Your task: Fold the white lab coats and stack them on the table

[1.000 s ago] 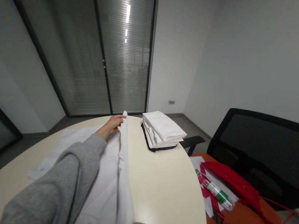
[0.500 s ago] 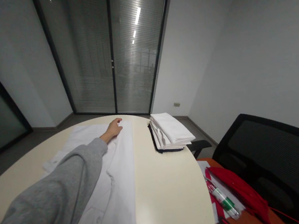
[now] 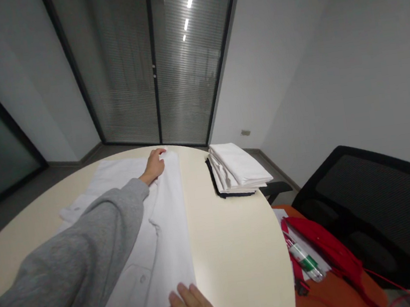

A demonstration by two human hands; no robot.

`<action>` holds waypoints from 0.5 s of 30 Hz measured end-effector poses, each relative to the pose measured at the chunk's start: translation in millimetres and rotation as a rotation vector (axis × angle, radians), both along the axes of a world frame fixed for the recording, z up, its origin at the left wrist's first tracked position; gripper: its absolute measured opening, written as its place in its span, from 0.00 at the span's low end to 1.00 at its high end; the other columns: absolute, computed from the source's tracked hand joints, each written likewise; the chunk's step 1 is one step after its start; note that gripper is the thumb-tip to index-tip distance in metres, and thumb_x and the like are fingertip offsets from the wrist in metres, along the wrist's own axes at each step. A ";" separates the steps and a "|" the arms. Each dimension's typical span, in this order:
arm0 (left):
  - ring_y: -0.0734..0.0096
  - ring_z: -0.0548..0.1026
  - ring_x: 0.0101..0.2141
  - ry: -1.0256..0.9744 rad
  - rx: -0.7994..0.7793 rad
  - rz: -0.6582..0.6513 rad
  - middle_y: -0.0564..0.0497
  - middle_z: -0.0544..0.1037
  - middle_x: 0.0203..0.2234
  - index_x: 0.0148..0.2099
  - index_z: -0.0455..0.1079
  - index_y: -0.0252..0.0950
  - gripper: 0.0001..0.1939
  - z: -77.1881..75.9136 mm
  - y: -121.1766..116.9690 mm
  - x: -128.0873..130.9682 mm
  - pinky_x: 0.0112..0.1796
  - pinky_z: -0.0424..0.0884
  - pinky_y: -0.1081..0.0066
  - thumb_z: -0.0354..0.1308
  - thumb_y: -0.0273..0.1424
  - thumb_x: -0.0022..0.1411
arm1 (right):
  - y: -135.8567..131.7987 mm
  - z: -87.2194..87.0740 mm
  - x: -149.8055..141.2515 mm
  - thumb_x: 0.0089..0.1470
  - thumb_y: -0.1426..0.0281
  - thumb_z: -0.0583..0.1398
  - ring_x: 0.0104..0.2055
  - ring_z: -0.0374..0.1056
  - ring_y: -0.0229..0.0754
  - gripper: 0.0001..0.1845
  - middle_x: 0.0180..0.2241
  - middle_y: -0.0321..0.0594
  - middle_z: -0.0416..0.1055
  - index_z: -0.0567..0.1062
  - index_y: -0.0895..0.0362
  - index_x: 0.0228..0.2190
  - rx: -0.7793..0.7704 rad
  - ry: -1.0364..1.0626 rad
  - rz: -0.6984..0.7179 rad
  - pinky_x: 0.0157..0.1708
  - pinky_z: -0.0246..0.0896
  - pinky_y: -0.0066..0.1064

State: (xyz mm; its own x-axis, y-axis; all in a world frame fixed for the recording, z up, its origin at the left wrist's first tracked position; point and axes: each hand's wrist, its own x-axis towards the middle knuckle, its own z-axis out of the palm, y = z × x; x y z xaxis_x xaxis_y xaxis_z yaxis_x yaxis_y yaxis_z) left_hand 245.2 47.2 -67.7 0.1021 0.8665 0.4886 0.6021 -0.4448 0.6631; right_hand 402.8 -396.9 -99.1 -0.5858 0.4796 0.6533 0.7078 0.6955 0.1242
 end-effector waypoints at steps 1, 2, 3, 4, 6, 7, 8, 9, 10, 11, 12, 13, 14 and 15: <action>0.62 0.71 0.55 0.007 -0.003 0.002 0.43 0.71 0.52 0.56 0.69 0.36 0.29 -2.0 -0.7 -1.2 0.60 0.65 0.64 0.51 0.13 0.55 | -2.7 4.7 3.5 0.69 0.73 0.58 0.55 0.76 0.41 0.10 0.49 0.36 0.82 0.79 0.53 0.47 -0.014 -0.011 -0.013 0.63 0.64 0.31; 0.62 0.71 0.55 0.014 -0.006 0.006 0.43 0.71 0.52 0.56 0.69 0.36 0.29 -3.9 -1.4 -2.4 0.60 0.65 0.64 0.51 0.12 0.54 | -5.8 9.7 6.7 0.69 0.74 0.57 0.57 0.74 0.42 0.12 0.50 0.37 0.81 0.78 0.54 0.49 -0.035 -0.022 -0.037 0.64 0.63 0.33; 0.62 0.71 0.55 0.021 -0.010 0.014 0.43 0.71 0.52 0.56 0.69 0.36 0.29 -5.4 -1.8 -3.4 0.60 0.65 0.64 0.50 0.12 0.53 | -8.9 14.6 9.5 0.70 0.74 0.57 0.59 0.73 0.43 0.13 0.52 0.39 0.80 0.78 0.54 0.50 -0.054 -0.034 -0.058 0.64 0.63 0.34; 0.62 0.71 0.55 0.026 -0.013 0.026 0.44 0.70 0.52 0.56 0.69 0.37 0.29 -6.5 -2.0 -4.3 0.60 0.65 0.64 0.50 0.12 0.54 | -11.9 19.3 11.7 0.70 0.74 0.56 0.60 0.72 0.43 0.13 0.53 0.40 0.80 0.78 0.55 0.50 -0.067 -0.047 -0.071 0.65 0.62 0.35; 0.62 0.71 0.55 0.030 -0.020 0.068 0.44 0.69 0.53 0.56 0.69 0.37 0.28 -7.6 -2.0 -6.2 0.59 0.66 0.64 0.50 0.13 0.56 | -16.2 27.8 14.2 0.70 0.74 0.56 0.61 0.71 0.44 0.13 0.53 0.40 0.79 0.79 0.56 0.49 -0.073 -0.088 -0.052 0.65 0.61 0.36; 0.60 0.72 0.54 0.030 -0.026 0.098 0.43 0.68 0.53 0.56 0.68 0.37 0.26 -7.8 -2.0 -7.3 0.58 0.66 0.62 0.50 0.14 0.57 | -17.4 31.1 14.2 0.70 0.74 0.56 0.61 0.71 0.44 0.12 0.53 0.40 0.80 0.79 0.57 0.49 -0.072 -0.107 -0.032 0.66 0.61 0.37; 0.59 0.73 0.53 0.029 -0.033 0.131 0.43 0.68 0.53 0.56 0.68 0.38 0.25 -7.8 -2.0 -8.5 0.57 0.67 0.61 0.50 0.16 0.59 | -18.0 33.6 13.4 0.70 0.74 0.56 0.60 0.72 0.44 0.12 0.52 0.40 0.80 0.79 0.57 0.48 -0.073 -0.116 -0.017 0.66 0.60 0.37; 0.57 0.74 0.51 0.030 -0.040 0.162 0.42 0.67 0.54 0.57 0.67 0.37 0.24 -7.8 -2.2 -9.7 0.56 0.68 0.59 0.50 0.17 0.60 | -18.1 35.1 11.9 0.70 0.74 0.57 0.59 0.73 0.44 0.11 0.51 0.39 0.81 0.80 0.58 0.46 -0.075 -0.113 -0.008 0.66 0.59 0.38; 0.55 0.74 0.50 0.034 -0.047 0.187 0.40 0.67 0.54 0.57 0.67 0.37 0.23 -7.9 -2.4 -10.8 0.55 0.69 0.57 0.50 0.18 0.61 | -17.7 35.6 9.9 0.69 0.74 0.58 0.58 0.74 0.44 0.10 0.50 0.38 0.81 0.80 0.58 0.45 -0.075 -0.098 -0.007 0.67 0.59 0.39; 0.54 0.75 0.49 0.042 -0.051 0.202 0.39 0.67 0.54 0.57 0.67 0.36 0.23 -8.0 -2.7 -11.9 0.54 0.70 0.56 0.51 0.18 0.61 | -17.1 35.2 7.7 0.69 0.75 0.58 0.57 0.75 0.44 0.10 0.48 0.37 0.82 0.80 0.58 0.42 -0.067 -0.072 -0.011 0.67 0.59 0.39; 0.53 0.75 0.49 0.054 -0.052 0.207 0.38 0.67 0.54 0.57 0.68 0.36 0.24 -8.2 -3.0 -12.7 0.54 0.69 0.56 0.51 0.18 0.60 | -16.3 34.1 5.5 0.68 0.75 0.59 0.55 0.76 0.44 0.09 0.46 0.37 0.83 0.80 0.57 0.40 -0.054 -0.043 -0.018 0.66 0.59 0.40; 0.52 0.75 0.49 0.070 -0.050 0.204 0.38 0.67 0.54 0.57 0.68 0.35 0.24 -8.5 -3.1 -13.3 0.54 0.69 0.56 0.52 0.18 0.59 | -15.3 32.4 3.7 0.68 0.75 0.59 0.54 0.77 0.43 0.09 0.45 0.36 0.83 0.80 0.57 0.39 -0.035 -0.025 -0.013 0.66 0.59 0.39; 0.51 0.75 0.49 0.089 -0.048 0.195 0.37 0.68 0.54 0.57 0.69 0.34 0.25 -8.8 -3.0 -13.7 0.55 0.68 0.56 0.53 0.17 0.57 | -14.4 30.6 2.5 0.68 0.74 0.60 0.54 0.77 0.42 0.09 0.44 0.35 0.83 0.80 0.56 0.38 -0.023 -0.019 -0.004 0.66 0.59 0.39; 0.50 0.75 0.50 0.109 -0.048 0.185 0.36 0.68 0.54 0.57 0.70 0.33 0.26 -9.1 -2.8 -14.0 0.56 0.67 0.57 0.54 0.17 0.56 | -13.5 28.7 1.9 0.68 0.74 0.60 0.53 0.77 0.41 0.08 0.44 0.33 0.83 0.80 0.56 0.38 -0.018 -0.017 0.004 0.66 0.59 0.38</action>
